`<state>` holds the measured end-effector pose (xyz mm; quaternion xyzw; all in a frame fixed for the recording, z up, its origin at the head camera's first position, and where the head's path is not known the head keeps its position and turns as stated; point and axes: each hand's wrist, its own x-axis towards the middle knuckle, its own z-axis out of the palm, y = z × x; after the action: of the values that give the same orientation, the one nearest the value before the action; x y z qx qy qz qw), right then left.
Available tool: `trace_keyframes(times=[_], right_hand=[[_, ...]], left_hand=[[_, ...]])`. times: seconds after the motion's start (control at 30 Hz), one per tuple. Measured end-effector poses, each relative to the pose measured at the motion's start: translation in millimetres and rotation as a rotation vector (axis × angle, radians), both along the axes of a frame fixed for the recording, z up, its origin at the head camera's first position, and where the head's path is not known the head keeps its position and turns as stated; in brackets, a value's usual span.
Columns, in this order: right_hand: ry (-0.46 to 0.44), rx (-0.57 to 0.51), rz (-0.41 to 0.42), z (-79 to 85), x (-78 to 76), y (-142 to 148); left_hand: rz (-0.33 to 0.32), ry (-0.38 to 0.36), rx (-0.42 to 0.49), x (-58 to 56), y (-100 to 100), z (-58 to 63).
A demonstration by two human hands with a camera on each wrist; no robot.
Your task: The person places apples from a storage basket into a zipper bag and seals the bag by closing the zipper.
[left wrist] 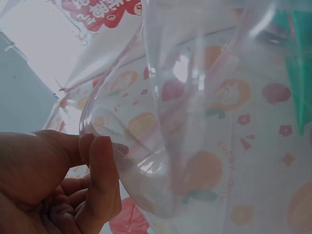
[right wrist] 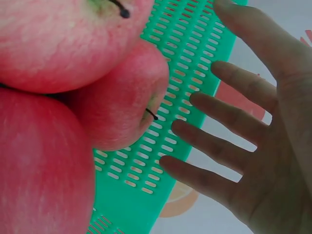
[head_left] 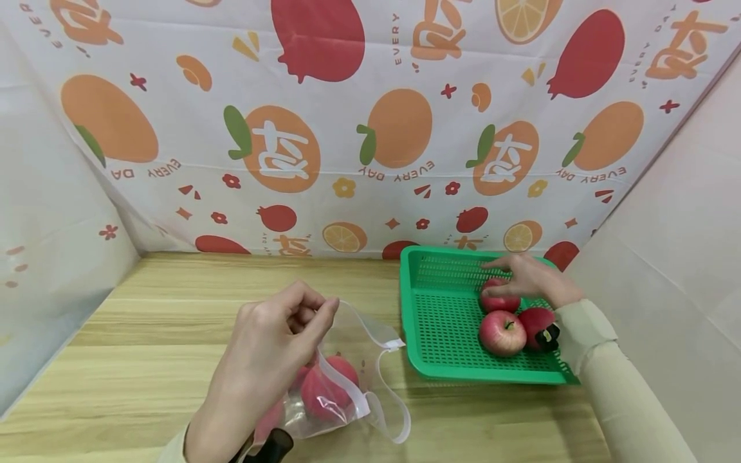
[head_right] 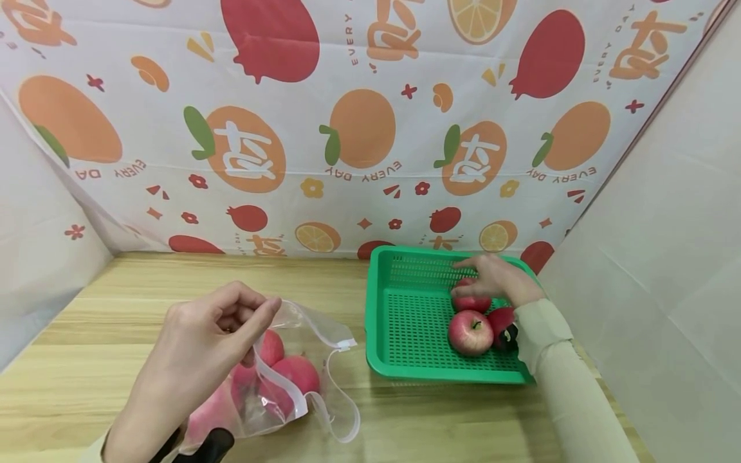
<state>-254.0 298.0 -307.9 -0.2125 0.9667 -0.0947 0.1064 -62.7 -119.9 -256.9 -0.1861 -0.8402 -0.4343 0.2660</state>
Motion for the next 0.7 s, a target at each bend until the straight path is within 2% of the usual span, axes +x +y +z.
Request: trace_keyframes(times=[0.2,0.5,0.7], right_hand=[[-0.045,0.025,-0.026,-4.2,-3.9,4],[-0.097,0.001,-0.056,-11.0,-4.8,5],[-0.098,-0.015,-0.050,-16.6,-5.6,7]], left_hand=[[0.005,-0.003,-0.006,-0.3,0,0.1],[0.017,0.003,-0.014,0.6,0,-0.8],[0.029,0.003,-0.014,0.1,2,-2.0]])
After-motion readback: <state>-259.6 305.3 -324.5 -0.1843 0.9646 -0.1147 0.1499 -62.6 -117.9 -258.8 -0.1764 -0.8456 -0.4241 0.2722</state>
